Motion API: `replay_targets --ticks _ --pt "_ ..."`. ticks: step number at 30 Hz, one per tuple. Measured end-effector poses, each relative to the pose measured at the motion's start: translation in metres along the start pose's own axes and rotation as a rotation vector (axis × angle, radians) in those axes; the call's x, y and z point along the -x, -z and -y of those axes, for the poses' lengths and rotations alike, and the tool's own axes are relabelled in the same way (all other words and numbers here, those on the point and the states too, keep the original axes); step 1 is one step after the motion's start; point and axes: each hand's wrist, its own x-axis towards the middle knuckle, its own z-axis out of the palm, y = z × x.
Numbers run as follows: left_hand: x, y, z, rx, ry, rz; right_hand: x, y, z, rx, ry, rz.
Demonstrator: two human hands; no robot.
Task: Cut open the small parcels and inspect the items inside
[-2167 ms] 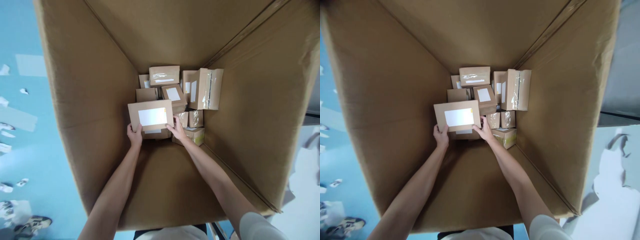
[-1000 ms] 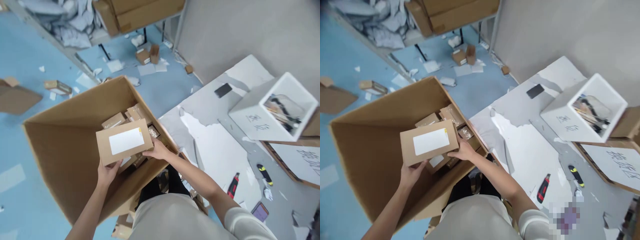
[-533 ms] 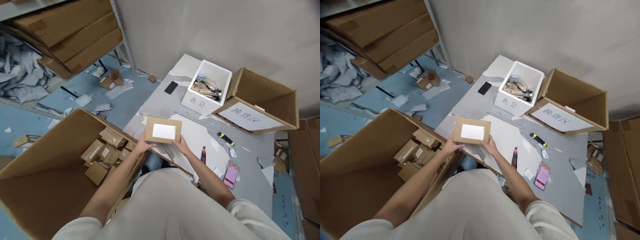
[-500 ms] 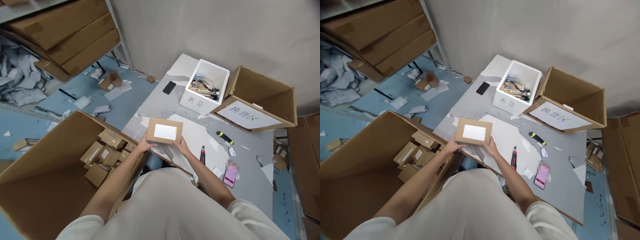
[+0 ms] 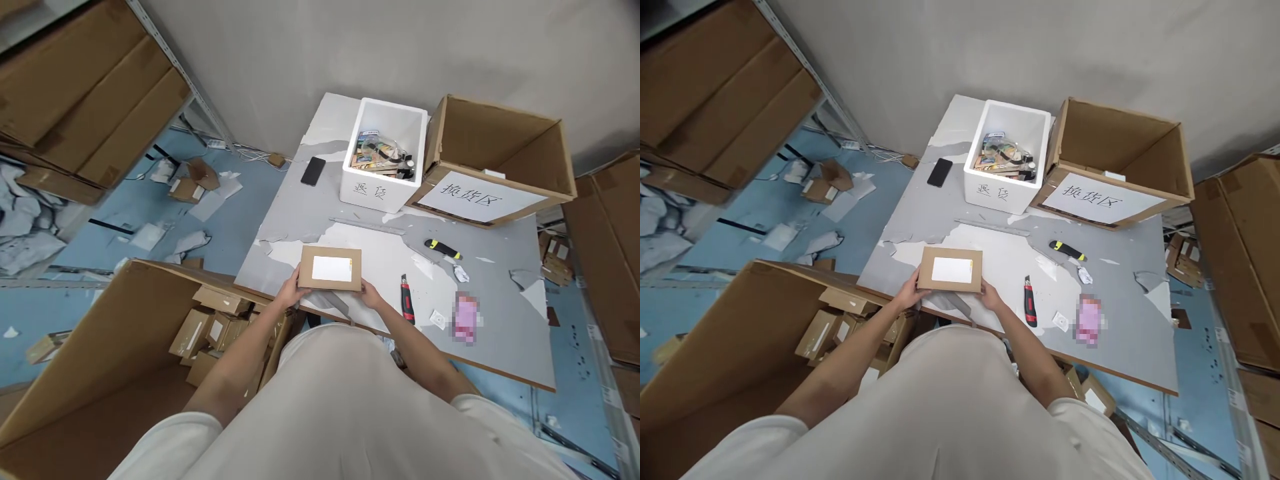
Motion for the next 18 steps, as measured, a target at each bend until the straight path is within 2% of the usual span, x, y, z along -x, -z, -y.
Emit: replay_targets --ticks 3,5,7,9,10,13,15,18 --pt "0.0 0.006 -0.014 0.025 -0.01 -0.04 -0.01 0.008 0.022 0.018 0.056 0.017" --pt "-0.001 0.014 -0.024 0.083 -0.012 -0.116 -0.025 0.013 0.049 -0.009 0.098 0.023" --pt "-0.004 0.024 -0.034 0.147 0.064 -0.216 -0.051 0.015 0.083 -0.057 0.125 0.052" --pt "-0.01 0.036 -0.045 0.217 0.216 -0.324 -0.086 0.012 0.119 -0.063 0.151 0.076" --pt "-0.015 0.043 -0.051 0.254 0.288 -0.378 -0.104 0.008 0.135 -0.037 0.156 0.073" --pt "-0.036 0.06 -0.064 0.349 0.416 -0.535 -0.157 -0.009 0.172 -0.001 0.047 -0.049" --pt "-0.052 0.069 -0.068 0.406 0.471 -0.59 -0.186 -0.024 0.186 -0.033 0.001 -0.064" --pt "-0.073 0.076 -0.069 0.503 0.538 -0.615 -0.219 -0.048 0.197 -0.142 0.036 -0.016"
